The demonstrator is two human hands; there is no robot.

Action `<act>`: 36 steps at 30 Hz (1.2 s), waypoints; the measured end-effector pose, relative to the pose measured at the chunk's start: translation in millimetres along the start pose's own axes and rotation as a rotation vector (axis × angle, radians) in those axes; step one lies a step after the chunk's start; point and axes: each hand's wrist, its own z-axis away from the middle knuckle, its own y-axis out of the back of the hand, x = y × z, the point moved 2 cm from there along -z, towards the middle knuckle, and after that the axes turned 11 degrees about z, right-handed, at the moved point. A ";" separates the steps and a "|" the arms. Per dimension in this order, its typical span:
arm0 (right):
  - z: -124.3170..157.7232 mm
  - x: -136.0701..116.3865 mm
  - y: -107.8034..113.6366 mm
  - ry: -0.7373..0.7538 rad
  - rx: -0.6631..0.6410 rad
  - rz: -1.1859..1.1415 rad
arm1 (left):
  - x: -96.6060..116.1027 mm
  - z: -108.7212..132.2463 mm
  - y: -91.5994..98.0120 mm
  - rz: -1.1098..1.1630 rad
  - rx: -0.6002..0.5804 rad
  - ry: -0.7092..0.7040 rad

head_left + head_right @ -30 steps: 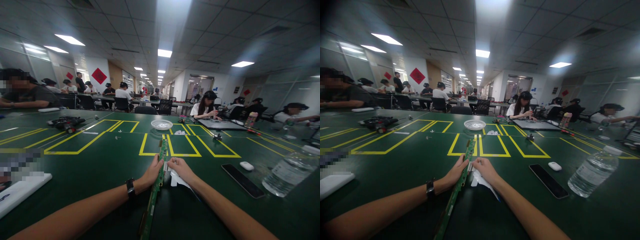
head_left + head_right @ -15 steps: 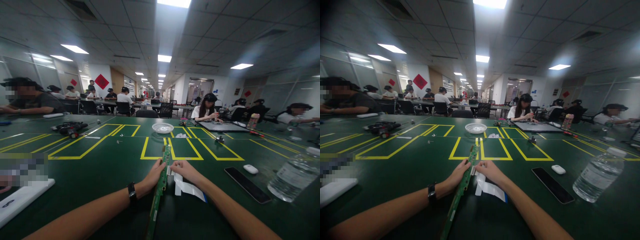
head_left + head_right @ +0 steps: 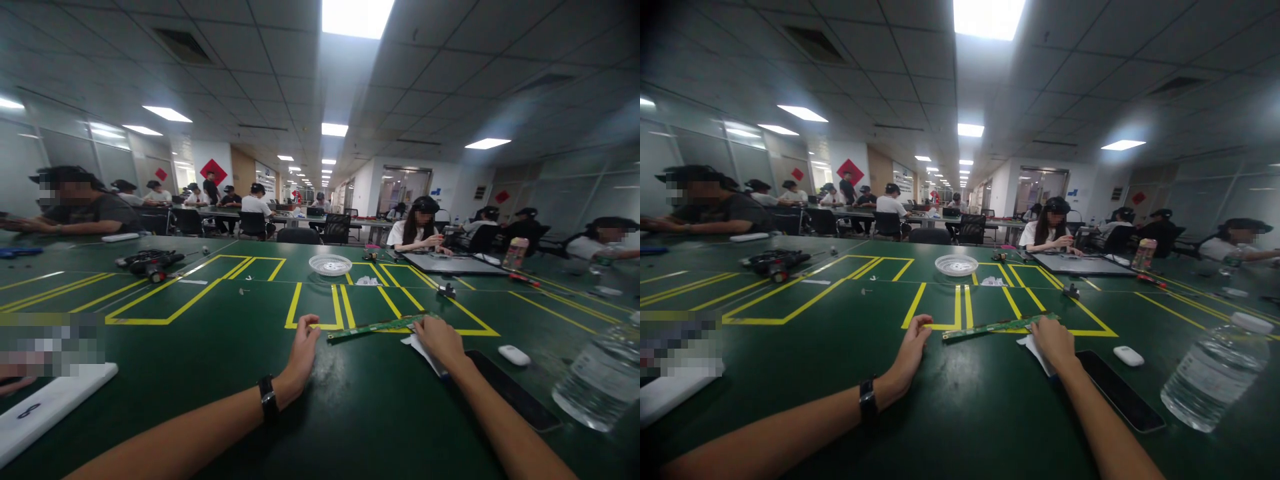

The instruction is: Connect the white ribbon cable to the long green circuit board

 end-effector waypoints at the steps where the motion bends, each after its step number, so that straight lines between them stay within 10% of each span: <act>1: 0.1 -0.1 0.0 0.017 0.034 0.023 | 0.8 0.4 -0.3 -0.006 -0.005 -0.023; 9: -5.1 -14.8 -16.7 0.407 0.130 -0.008 | 0.1 3.2 -7.0 0.003 -0.138 -0.007; 19: -12.3 -3.8 -27.7 0.102 0.108 0.040 | 7.7 7.3 -11.3 0.079 -0.215 0.057; 36: -19.7 -4.1 -40.5 0.025 0.102 0.049 | 8.9 9.2 -12.5 0.142 -0.297 0.094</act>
